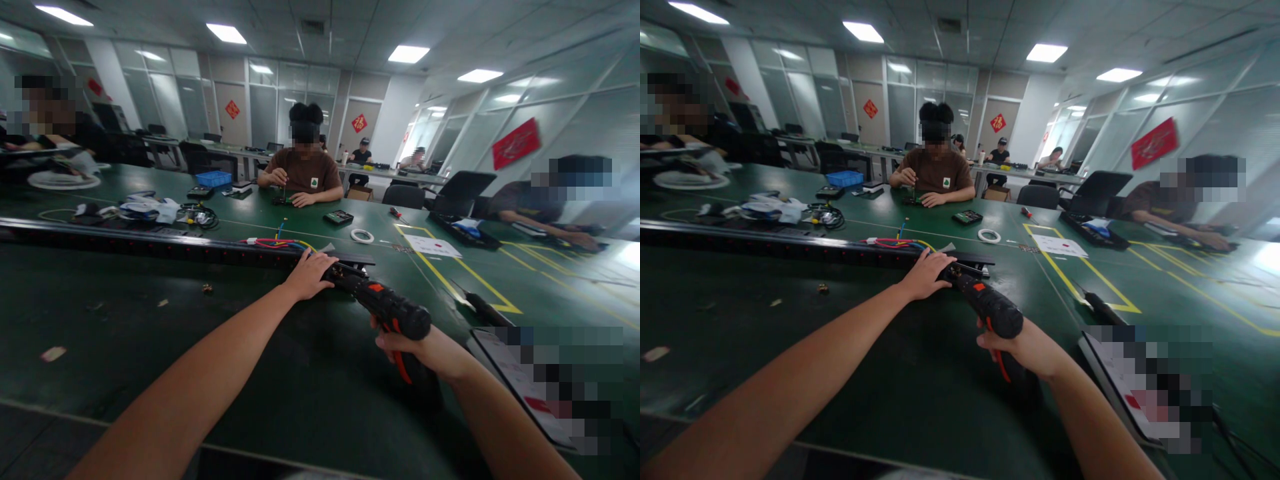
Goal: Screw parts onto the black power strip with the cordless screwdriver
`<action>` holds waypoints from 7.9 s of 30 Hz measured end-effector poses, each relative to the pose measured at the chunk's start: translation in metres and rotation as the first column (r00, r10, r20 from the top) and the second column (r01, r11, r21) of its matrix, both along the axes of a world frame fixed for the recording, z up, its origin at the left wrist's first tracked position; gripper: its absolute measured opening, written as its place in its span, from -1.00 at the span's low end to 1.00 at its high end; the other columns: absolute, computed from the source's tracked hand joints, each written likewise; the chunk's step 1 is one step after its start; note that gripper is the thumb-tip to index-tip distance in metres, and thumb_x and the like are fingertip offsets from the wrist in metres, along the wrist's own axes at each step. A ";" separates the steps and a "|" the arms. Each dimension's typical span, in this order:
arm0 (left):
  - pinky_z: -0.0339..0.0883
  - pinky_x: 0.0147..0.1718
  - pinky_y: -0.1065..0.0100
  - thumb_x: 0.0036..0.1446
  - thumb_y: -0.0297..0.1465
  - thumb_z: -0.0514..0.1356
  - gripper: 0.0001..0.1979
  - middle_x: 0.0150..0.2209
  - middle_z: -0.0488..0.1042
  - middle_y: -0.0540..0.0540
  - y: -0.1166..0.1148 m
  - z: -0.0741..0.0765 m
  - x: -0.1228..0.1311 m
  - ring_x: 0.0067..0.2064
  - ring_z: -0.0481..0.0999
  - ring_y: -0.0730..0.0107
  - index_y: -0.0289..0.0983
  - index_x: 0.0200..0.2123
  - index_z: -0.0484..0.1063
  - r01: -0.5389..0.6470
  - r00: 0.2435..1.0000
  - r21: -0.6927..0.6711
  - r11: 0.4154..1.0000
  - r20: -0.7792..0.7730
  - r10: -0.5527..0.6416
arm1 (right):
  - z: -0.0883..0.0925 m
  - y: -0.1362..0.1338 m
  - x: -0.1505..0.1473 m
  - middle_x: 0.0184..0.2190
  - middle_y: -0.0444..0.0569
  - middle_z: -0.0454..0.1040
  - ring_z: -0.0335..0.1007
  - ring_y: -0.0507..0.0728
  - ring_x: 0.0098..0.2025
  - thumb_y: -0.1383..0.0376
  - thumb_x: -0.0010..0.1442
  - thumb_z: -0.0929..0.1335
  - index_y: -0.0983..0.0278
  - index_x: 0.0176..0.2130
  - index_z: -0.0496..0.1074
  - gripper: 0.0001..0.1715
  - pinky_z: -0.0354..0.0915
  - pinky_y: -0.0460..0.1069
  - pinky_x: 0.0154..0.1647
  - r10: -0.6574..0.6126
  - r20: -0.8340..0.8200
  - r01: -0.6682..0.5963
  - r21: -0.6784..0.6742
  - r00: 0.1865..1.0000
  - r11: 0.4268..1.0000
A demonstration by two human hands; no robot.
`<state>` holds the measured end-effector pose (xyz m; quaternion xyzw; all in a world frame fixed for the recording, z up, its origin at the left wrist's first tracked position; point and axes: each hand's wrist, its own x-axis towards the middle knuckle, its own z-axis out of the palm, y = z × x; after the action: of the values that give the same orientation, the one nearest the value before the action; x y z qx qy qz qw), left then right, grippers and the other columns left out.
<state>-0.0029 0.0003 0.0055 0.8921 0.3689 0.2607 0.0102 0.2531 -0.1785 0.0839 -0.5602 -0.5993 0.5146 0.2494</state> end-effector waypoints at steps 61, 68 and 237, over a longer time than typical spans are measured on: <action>-0.18 0.52 -0.25 0.33 -0.25 0.38 -0.33 0.38 0.41 -0.30 -0.002 0.002 -0.001 0.47 0.29 -0.05 -0.22 0.43 0.29 -0.001 1.000 -0.018 1.000 0.005 0.001 | 0.001 -0.001 -0.002 -0.48 -0.18 0.51 0.44 0.15 -0.42 0.02 -0.03 0.62 0.20 -0.19 0.44 -0.46 0.34 0.05 -0.34 0.000 0.013 0.000 -0.004 1.000 1.000; -0.19 0.52 -0.27 0.32 -0.24 0.38 -0.32 0.38 0.42 -0.28 -0.001 0.001 0.000 0.47 0.30 -0.04 -0.18 0.43 0.29 0.001 1.000 -0.020 1.000 0.005 0.000 | 0.000 -0.001 -0.001 -0.46 -0.16 0.53 0.48 0.17 -0.42 -0.01 -0.05 0.63 0.21 -0.12 0.48 -0.39 0.34 0.06 -0.35 -0.002 -0.004 0.002 0.004 1.000 1.000; -0.39 0.54 -0.30 0.34 -0.28 0.37 -0.39 0.37 0.44 -0.22 -0.006 -0.002 0.004 0.50 0.26 0.00 -0.14 0.37 0.31 -0.057 0.992 -0.116 0.992 0.105 0.069 | 0.005 -0.004 -0.012 -0.53 -0.16 0.50 0.49 0.16 -0.45 0.11 -0.03 0.50 0.23 -0.27 0.49 -0.65 0.41 0.07 -0.32 -0.155 -0.017 0.155 0.041 0.988 0.987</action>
<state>0.0013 -0.0053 0.0034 0.8625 0.4098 0.2881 0.0724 0.2409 -0.1825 0.0886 -0.5959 -0.5630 0.4848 0.3048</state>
